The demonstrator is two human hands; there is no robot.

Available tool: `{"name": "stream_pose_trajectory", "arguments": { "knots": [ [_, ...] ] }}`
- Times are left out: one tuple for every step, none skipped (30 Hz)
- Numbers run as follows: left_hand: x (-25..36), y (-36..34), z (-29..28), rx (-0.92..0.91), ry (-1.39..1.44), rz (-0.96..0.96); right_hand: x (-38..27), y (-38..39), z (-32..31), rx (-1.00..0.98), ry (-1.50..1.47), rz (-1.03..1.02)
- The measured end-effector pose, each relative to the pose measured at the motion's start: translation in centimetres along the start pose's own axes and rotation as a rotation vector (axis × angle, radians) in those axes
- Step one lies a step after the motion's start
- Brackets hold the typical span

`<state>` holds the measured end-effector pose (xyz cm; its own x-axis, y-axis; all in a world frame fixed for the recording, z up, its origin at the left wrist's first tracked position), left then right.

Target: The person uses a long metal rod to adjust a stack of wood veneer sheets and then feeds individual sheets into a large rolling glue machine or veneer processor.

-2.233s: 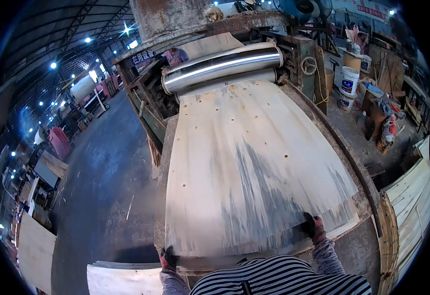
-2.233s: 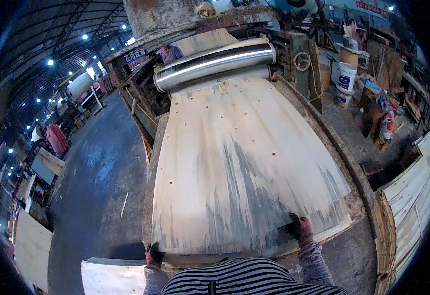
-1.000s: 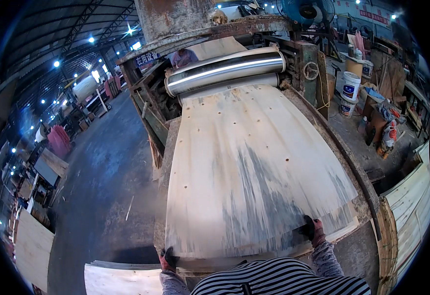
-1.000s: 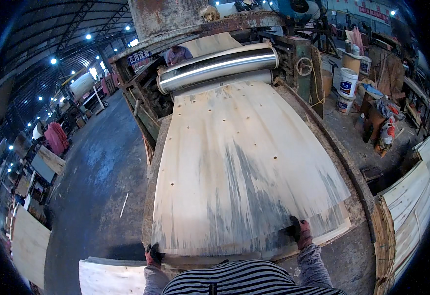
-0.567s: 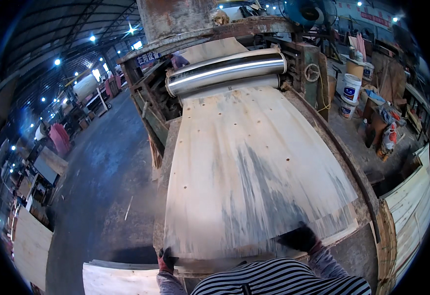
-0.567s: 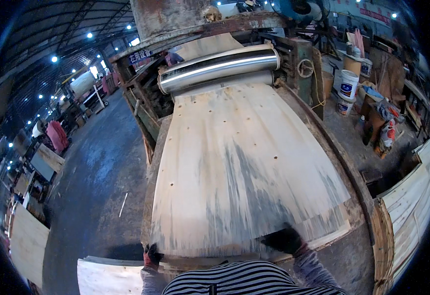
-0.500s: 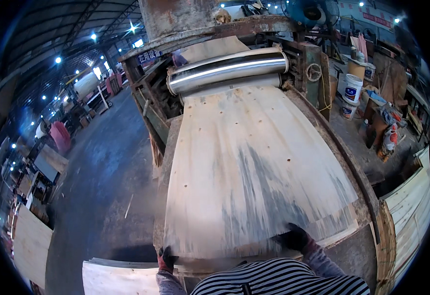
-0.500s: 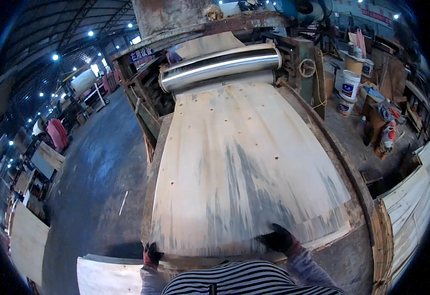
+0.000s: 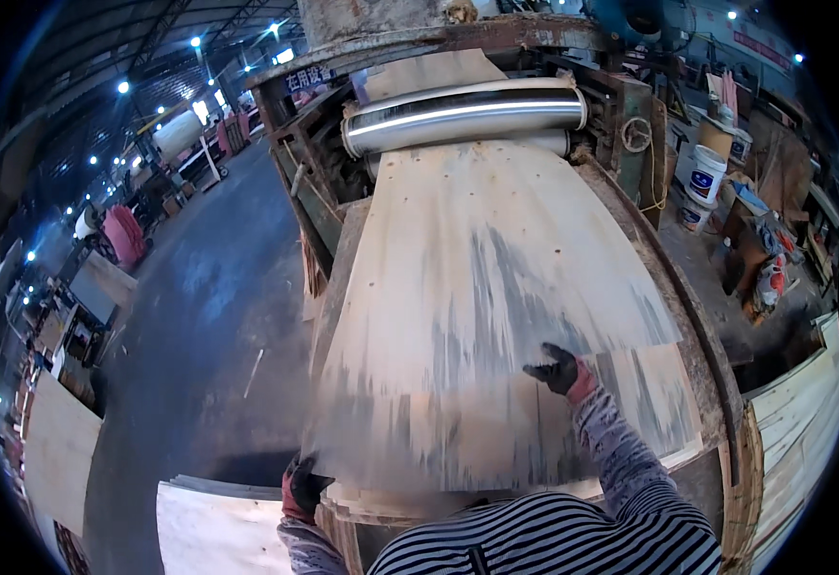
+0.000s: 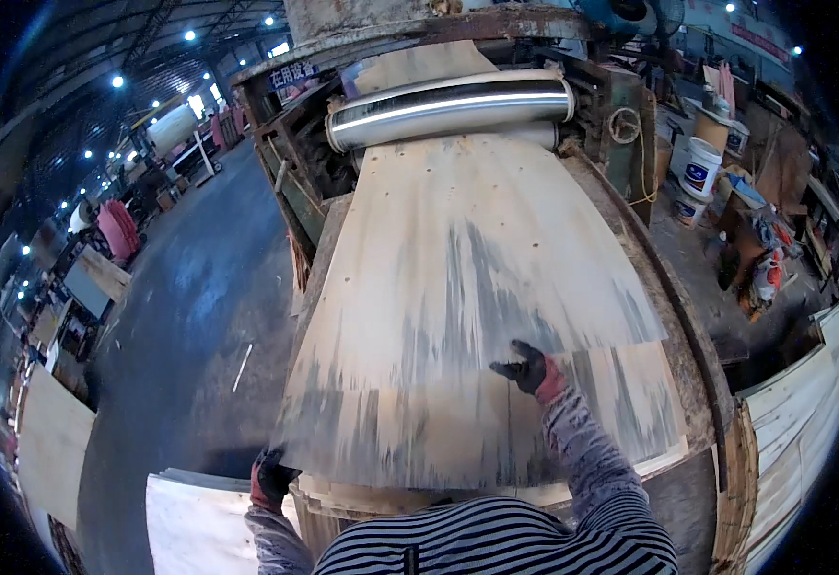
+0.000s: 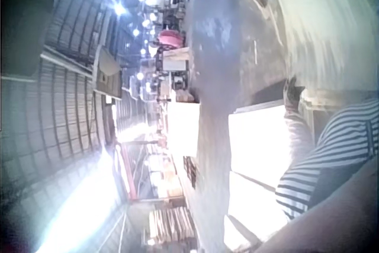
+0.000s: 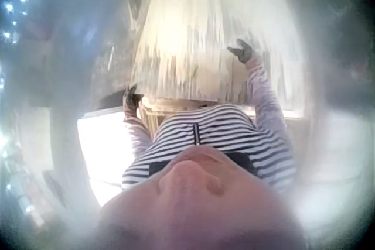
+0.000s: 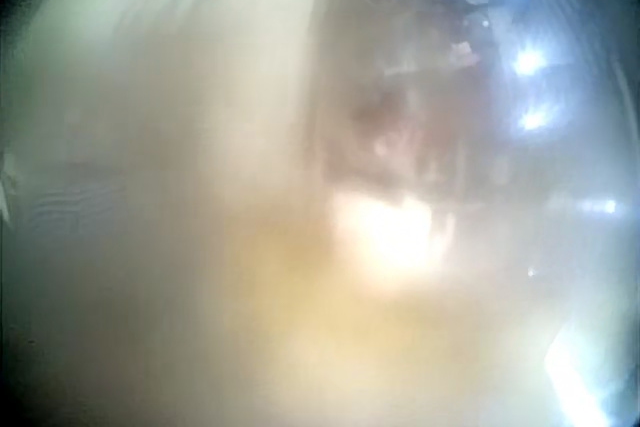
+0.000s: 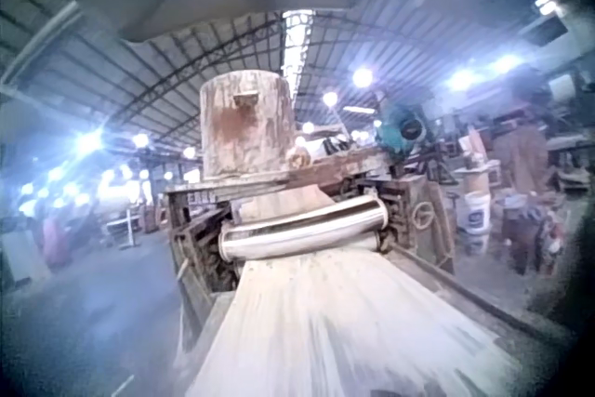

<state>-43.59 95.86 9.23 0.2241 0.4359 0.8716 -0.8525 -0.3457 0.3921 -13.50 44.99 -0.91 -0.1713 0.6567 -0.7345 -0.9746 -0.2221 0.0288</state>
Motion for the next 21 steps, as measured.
{"name": "stream_pose_trajectory", "arguments": {
  "knots": [
    [1.5,0.7,0.9,0.02,-0.196,0.124,-1.0,-0.9,0.9,-0.052,-0.012,-0.105],
    [3.6,2.3,3.8,-0.011,-0.684,0.422,-0.5,-1.8,0.5,0.065,-0.181,-0.04],
    [5.3,5.1,6.2,0.114,-1.067,0.837,-1.1,-2.2,0.7,0.029,0.043,-0.105],
    [5.0,4.0,5.1,0.063,-0.798,0.606,-1.9,-3.0,1.7,-0.069,0.238,-0.199],
    [4.0,3.1,4.1,0.056,-0.513,0.415,-2.1,-3.6,2.0,-0.118,0.479,-0.239],
    [3.1,2.6,3.9,0.005,-0.316,0.281,-1.7,-4.5,1.9,-0.077,0.174,-0.191],
    [1.8,2.2,3.5,0.001,-0.121,0.125,-1.1,-6.0,1.3,0.002,-0.09,-0.089],
    [2.5,2.5,3.8,0.045,-0.205,0.202,-0.5,-7.1,1.4,0.021,-0.383,0.019],
    [3.3,3.1,4.5,0.052,-0.321,0.291,-2.0,-8.4,1.6,-0.097,-0.21,-0.235],
    [3.8,3.5,5.0,0.062,-0.403,0.353,-2.2,-10.4,1.2,-0.111,-0.06,-0.267],
    [3.5,3.3,5.0,0.054,-0.348,0.31,-1.2,-12.1,0.1,-0.008,-0.31,-0.11],
    [2.9,3.0,4.7,0.051,-0.256,0.245,0.5,-13.0,-0.7,0.158,-0.561,0.061],
    [2.3,2.6,4.4,0.04,-0.153,0.178,0.4,-13.0,-0.5,0.102,-0.556,0.07],
    [1.5,2.4,4.0,0.035,-0.046,0.115,-1.5,-13.0,1.3,-0.193,-0.164,-0.111],
    [0.7,1.9,3.6,0.022,0.071,0.048,-3.0,-11.7,3.9,-0.45,0.252,-0.339],
    [0.0,1.4,3.7,-0.037,0.187,0.011,-0.8,-9.8,4.1,-0.37,-0.103,-0.029],
    [1.3,1.8,3.4,0.069,-0.164,0.19,0.9,-7.3,4.5,-0.182,-0.45,0.261],
    [2.5,2.4,4.2,0.128,-0.517,0.395,1.3,-4.7,5.7,-0.205,-0.354,0.279],
    [3.2,3.5,6.1,0.184,-0.922,0.667,1.0,-1.9,7.5,-0.282,-0.275,0.208],
    [2.8,3.2,6.4,0.2,-1.015,0.704,1.4,1.5,9.2,-0.318,-0.329,0.292],
    [2.6,3.1,7.3,0.211,-1.159,0.813,2.3,4.6,10.0,-0.277,-0.344,0.384]
  ]
}}
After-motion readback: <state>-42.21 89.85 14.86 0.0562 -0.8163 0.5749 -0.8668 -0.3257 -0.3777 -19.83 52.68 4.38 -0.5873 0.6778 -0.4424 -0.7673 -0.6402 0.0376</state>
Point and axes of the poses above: each hand's wrist, its own y-axis away from the middle knuckle, its own z-axis out of the palm, x = y × z, the point moved 10 cm from there along -y, towards the middle knuckle, and after that the axes turned 14 degrees about -z, right-handed, at the moved point
